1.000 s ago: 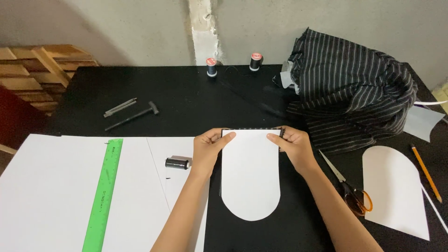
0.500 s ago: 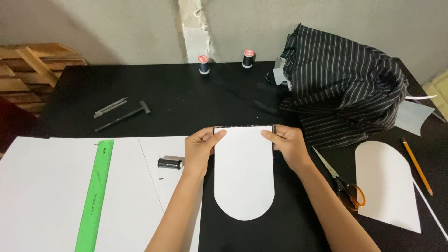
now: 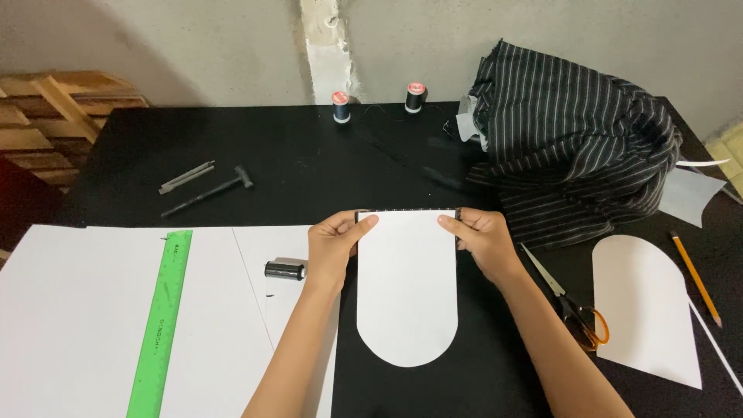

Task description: Cutting out a paper template using scissors and preparing thread for a sewing task.

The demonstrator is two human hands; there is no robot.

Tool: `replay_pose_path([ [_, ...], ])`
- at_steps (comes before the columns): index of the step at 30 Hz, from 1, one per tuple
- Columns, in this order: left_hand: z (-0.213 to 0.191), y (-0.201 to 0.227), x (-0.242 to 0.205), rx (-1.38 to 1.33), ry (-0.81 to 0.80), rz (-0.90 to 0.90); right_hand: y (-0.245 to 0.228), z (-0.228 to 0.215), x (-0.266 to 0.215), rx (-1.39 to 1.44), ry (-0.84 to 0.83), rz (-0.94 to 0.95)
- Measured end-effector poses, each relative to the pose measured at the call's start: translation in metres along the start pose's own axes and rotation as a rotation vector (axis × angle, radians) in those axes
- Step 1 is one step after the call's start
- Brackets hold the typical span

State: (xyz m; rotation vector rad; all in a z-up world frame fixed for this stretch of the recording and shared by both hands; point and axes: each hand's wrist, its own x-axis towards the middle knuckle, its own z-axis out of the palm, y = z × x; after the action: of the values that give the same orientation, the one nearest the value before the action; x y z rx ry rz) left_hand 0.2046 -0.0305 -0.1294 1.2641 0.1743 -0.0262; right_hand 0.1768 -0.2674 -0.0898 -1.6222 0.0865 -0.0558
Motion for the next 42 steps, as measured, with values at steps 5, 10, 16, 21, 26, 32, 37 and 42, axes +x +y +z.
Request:
replay_pose_path([
  [5,0.003,0.008,-0.005,-0.001,-0.005,0.01,0.023,-0.009,0.009,-0.019,0.009,-0.015],
  [10,0.004,0.008,-0.005,-0.009,-0.016,0.011,-0.003,0.001,-0.003,0.002,-0.006,-0.027],
  [16,0.003,0.005,-0.003,-0.004,-0.014,-0.005,-0.001,0.001,-0.002,-0.009,-0.01,-0.048],
  [21,0.024,0.054,-0.04,0.01,-0.166,-0.151,0.014,-0.012,0.011,0.05,0.113,-0.09],
  [26,0.033,0.067,-0.065,0.077,-0.408,-0.487,0.012,-0.035,0.018,0.129,0.247,-0.119],
  [32,0.042,0.061,-0.069,0.005,-0.664,-0.436,0.013,-0.055,0.026,0.094,0.348,-0.139],
  [37,0.036,0.05,-0.064,-0.057,-0.738,-0.459,0.018,-0.058,0.028,0.1,0.401,-0.165],
  [42,0.032,0.048,-0.059,0.003,-0.773,-0.422,-0.012,-0.041,0.013,0.055,0.389,-0.187],
])
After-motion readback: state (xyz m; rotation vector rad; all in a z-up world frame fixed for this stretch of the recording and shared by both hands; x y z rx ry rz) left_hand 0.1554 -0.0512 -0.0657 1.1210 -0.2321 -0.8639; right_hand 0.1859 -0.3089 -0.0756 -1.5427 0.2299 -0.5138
